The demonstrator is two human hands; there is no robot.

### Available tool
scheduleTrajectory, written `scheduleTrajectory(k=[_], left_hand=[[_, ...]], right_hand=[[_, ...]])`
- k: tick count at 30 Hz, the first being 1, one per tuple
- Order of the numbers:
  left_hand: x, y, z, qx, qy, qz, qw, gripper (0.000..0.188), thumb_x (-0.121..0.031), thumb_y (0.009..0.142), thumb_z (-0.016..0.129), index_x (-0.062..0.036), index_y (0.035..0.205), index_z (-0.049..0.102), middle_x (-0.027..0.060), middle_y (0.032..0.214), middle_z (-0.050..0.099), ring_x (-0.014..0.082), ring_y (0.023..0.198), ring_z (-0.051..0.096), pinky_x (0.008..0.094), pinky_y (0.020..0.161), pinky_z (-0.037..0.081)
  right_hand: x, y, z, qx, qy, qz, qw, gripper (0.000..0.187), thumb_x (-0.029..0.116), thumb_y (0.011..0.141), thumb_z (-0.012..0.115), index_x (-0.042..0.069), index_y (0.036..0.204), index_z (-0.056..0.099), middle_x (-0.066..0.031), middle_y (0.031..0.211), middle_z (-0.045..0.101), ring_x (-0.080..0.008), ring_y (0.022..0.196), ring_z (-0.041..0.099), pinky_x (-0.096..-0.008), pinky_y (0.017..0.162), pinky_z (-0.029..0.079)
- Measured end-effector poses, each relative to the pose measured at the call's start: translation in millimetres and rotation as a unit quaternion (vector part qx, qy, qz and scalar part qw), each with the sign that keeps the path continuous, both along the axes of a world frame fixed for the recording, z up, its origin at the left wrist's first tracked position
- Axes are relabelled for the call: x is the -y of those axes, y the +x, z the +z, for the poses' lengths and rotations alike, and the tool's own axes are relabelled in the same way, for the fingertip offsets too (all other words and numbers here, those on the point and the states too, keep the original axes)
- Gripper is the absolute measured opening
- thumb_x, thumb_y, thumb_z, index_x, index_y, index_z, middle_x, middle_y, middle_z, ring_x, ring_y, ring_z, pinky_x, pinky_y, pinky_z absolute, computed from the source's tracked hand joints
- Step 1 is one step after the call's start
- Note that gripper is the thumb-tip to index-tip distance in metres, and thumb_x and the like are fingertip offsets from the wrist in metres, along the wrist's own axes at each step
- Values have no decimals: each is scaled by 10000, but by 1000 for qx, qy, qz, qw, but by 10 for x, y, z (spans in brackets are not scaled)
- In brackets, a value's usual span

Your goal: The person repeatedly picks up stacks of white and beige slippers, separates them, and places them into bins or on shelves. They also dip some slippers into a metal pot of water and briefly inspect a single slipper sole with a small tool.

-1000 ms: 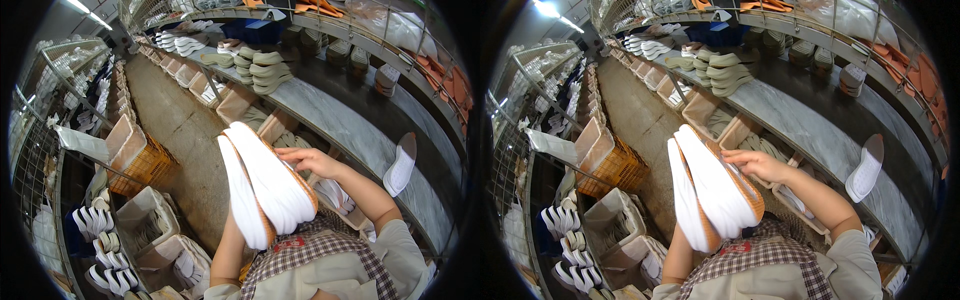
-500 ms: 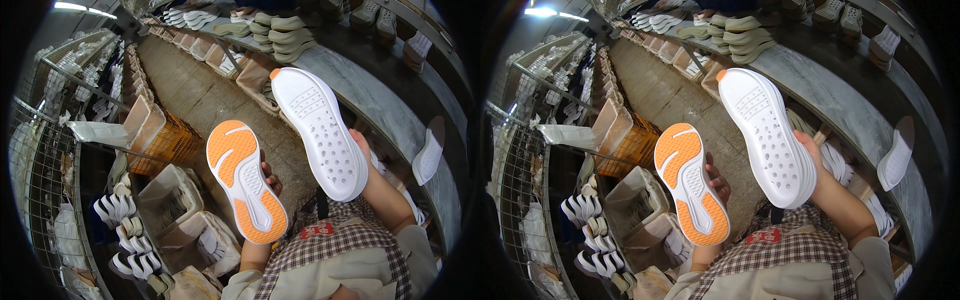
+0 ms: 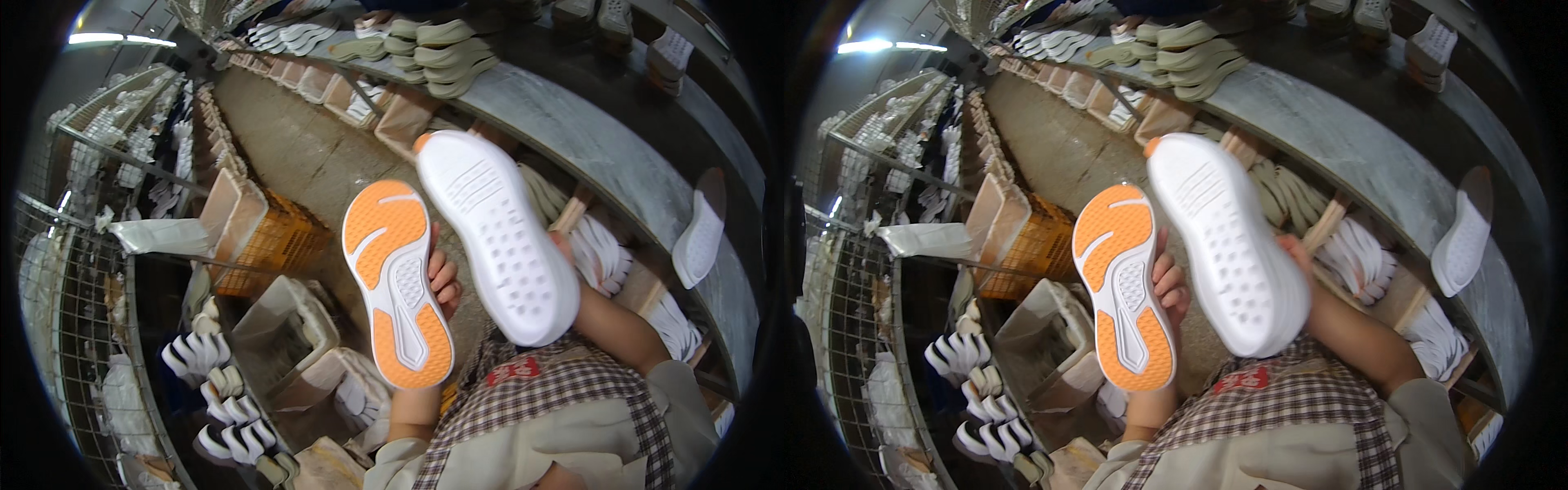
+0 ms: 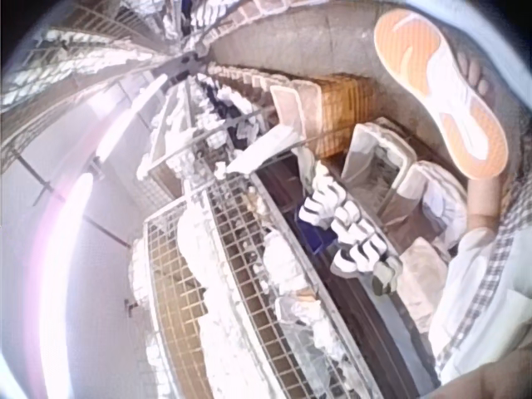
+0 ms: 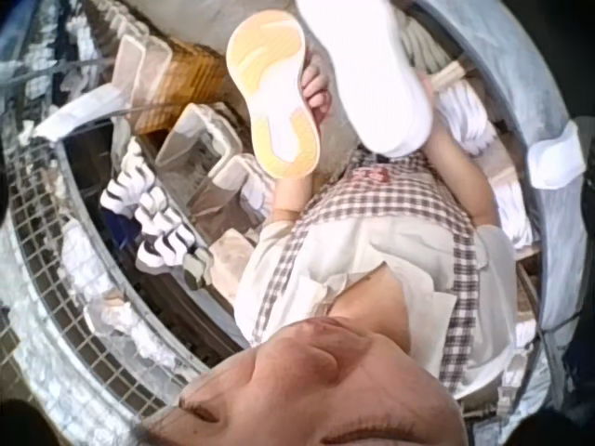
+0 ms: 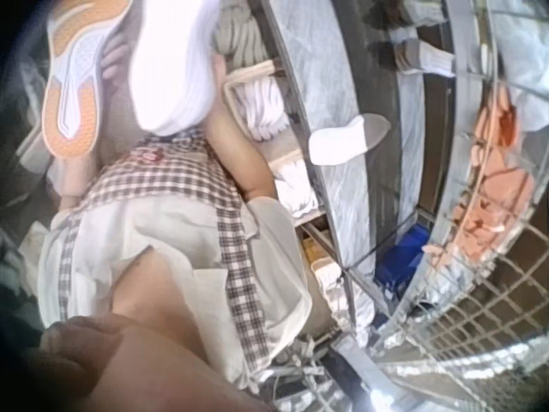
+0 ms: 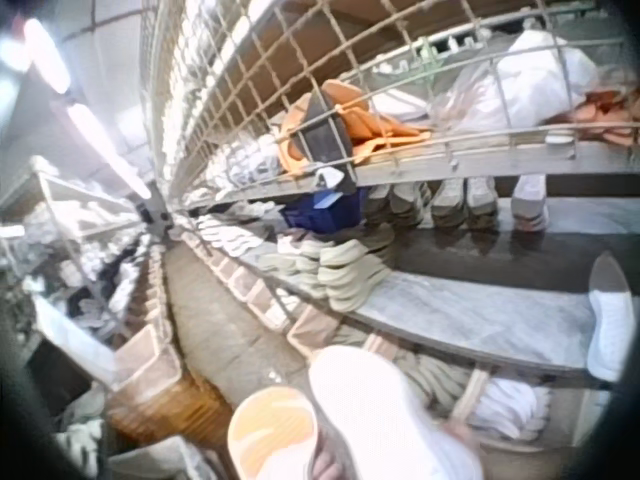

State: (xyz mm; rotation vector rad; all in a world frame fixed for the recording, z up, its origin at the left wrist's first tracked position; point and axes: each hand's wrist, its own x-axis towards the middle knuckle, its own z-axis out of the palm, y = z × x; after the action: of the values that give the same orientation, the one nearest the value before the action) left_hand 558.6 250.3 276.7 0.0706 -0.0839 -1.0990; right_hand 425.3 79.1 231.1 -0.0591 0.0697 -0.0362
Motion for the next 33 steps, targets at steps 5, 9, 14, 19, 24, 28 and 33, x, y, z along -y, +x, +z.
scheduleTrajectory(k=[5,9,14,19,24,28,33], left_hand=[[93,30,-52,-27,-73,-7,997,564,-321,927,494,10,1361,352,27,712,387,95,571,361,200,467,322],[171,36,-31,-17,-62,-34,997,566,-346,928,478,2,1359,360,24,694,361,96,561,337,202,460,301],[367,-29,66,49,48,-17,998,570,-286,895,533,-1,1356,358,74,893,513,154,700,512,216,540,430],[938,-205,151,197,193,-118,954,584,-202,857,538,3,1363,330,133,1050,497,209,857,539,272,662,478],[1585,-629,306,280,199,-248,906,614,-118,818,543,7,1369,302,192,1207,481,264,1013,566,328,783,527],[1888,-1047,399,355,203,-304,861,730,-109,732,547,-7,1391,252,219,1254,474,298,1069,573,368,883,518],[2456,-1508,516,332,207,-381,838,728,-161,742,527,-35,1406,254,196,1279,466,304,1073,562,367,919,477]], right_hand=[[94,-136,-13,-42,11,-54,998,509,280,838,413,-60,1191,548,-233,1039,638,-313,877,672,-417,744,579],[154,-218,-54,-39,6,-73,997,506,285,834,418,-68,1166,565,-235,1012,646,-320,848,677,-417,740,579],[224,-436,-94,-63,19,-69,995,523,249,808,419,-74,1207,520,-253,1092,612,-354,906,656,-458,817,547],[247,-555,-152,-61,-207,-185,959,588,84,798,487,34,1367,348,-161,1299,479,-280,1176,501,-400,1034,368],[339,-1170,-43,-34,-102,-317,942,597,75,820,466,48,1395,306,-145,1329,458,-250,1187,499,-377,1024,387],[532,-1676,169,-10,-134,-417,899,607,88,825,443,72,1411,287,-151,1349,441,-266,1199,491,-387,1034,380],[785,-2106,431,-169,-187,-544,800,568,105,870,437,51,1413,279,-156,1322,463,-232,1163,515,-339,999,404]])
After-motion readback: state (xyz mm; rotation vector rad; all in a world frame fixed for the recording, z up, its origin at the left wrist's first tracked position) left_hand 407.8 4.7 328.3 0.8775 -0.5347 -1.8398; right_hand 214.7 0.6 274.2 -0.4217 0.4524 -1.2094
